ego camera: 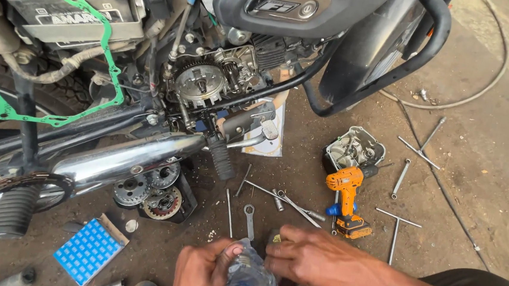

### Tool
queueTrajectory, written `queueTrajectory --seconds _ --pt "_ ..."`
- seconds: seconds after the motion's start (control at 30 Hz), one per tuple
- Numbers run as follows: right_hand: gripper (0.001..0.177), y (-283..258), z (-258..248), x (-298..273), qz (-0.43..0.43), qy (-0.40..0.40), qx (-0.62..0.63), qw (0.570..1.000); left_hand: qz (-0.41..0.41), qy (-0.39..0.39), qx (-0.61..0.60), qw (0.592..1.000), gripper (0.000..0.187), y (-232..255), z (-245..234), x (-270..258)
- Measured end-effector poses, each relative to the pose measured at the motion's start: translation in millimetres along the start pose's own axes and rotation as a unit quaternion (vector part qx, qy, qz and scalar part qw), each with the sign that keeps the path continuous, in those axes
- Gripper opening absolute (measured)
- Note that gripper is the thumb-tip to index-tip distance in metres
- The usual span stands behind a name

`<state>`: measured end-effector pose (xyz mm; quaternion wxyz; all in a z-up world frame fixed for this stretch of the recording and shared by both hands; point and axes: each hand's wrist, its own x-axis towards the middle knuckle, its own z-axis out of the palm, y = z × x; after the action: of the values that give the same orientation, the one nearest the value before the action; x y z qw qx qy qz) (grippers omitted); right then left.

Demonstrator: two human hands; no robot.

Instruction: Replacing clutch plates and inspecting the clutch assembly of a motorcycle engine.

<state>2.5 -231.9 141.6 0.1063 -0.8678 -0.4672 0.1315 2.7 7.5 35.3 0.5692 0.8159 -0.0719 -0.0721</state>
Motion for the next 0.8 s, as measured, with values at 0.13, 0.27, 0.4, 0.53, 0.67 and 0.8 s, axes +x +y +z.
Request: queueTrajectory --seconds 0.13,0.27,0.4,0.53,0.67,0.8 --pt "0.053 -3 -11 -4 -0.047 0.047 0.02 0.998 0.066 0.03 0.059 0.996 0.019 0 9 2" --pt "0.041 1 -18 0 0.046 -0.069 0.084 0.993 -0.133 -0.023 0.193 0.972 0.023 31 6 8" --pt "0.047 -9 -16 4 0.068 0.018 0.006 0.998 -0.043 0.085 0.186 0.978 0.018 33 12 5" --pt "0.037 -19 -18 5 0.046 0.142 -0.114 0.982 -0.018 0.086 0.142 0.986 0.017 44 15 5" --pt "0.037 -25 -27 1 0.022 0.155 -0.156 0.975 -0.031 0.075 0.091 0.993 0.019 48 11 4" --pt "0.043 -24 -13 -2 -0.001 0.119 -0.185 0.976 0.068 0.095 0.104 0.988 0.019 45 18 -1"
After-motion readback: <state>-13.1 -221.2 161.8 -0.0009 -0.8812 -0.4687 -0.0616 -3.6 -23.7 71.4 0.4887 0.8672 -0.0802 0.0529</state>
